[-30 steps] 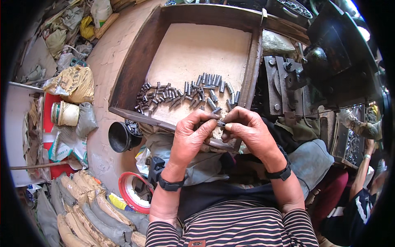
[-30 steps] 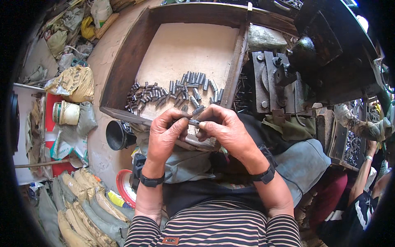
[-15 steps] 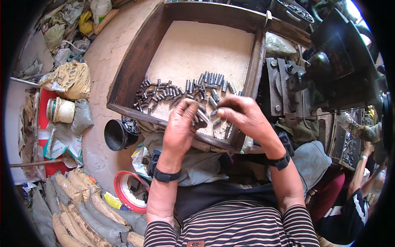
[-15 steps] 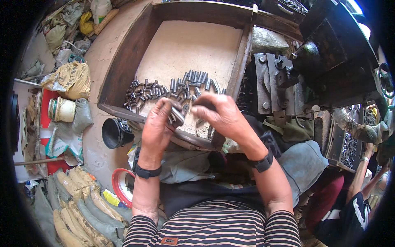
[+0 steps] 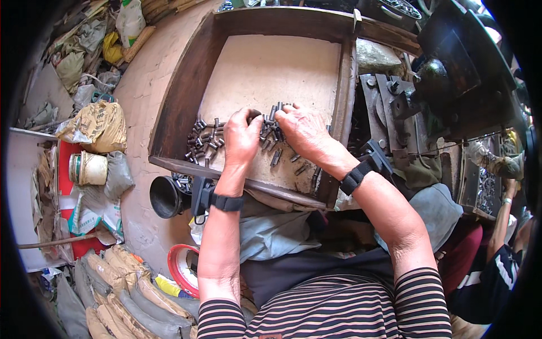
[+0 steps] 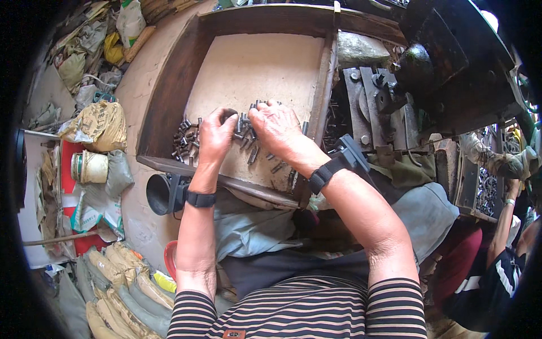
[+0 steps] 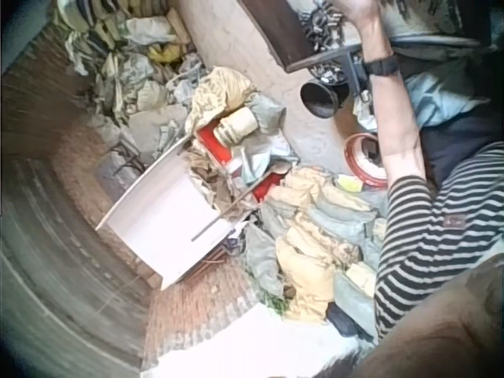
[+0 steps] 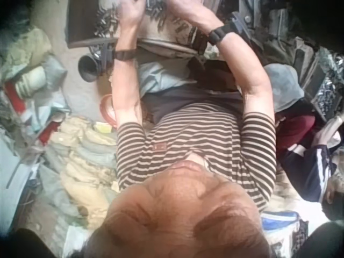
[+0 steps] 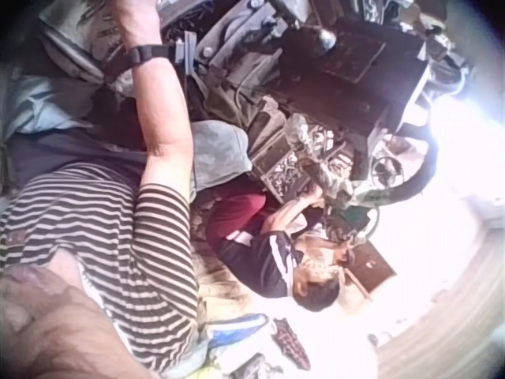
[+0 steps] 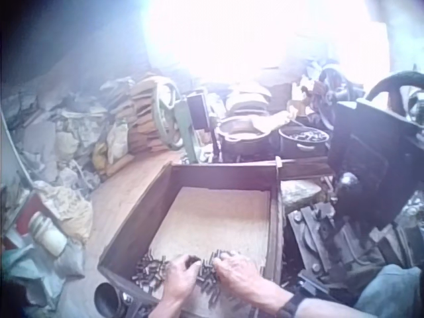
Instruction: Inspecting and pressing small metal components in a workshop.
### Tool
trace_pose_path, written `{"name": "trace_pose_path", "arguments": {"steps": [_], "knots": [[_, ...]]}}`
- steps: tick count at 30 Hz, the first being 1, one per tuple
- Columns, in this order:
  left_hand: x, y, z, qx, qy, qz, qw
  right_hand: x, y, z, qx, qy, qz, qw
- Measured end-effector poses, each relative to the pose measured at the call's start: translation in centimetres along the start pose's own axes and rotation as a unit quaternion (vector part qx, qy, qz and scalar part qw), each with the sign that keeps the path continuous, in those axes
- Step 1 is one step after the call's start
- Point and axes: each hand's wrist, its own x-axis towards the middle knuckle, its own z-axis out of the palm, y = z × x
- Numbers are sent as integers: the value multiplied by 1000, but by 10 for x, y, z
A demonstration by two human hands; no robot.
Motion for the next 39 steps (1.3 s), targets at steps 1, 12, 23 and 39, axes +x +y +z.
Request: {"name": "trace_pose_path", "arguments": {"steps": [1,12,23,39], "knots": [[1,0,7,43,10,-1,999,-1,0,0,-8,1,-5,1000],[-4,2,8,-5,-19,-50,999,-6,3,3,-6,2,-18,1000],[-53,41,-20,-498,-31,-205,842,-35,-5,-49,539,14,203,817],[-81,99,21,-602,-98,-198,768,-101,-6,-82,620,152,283,716]]}}
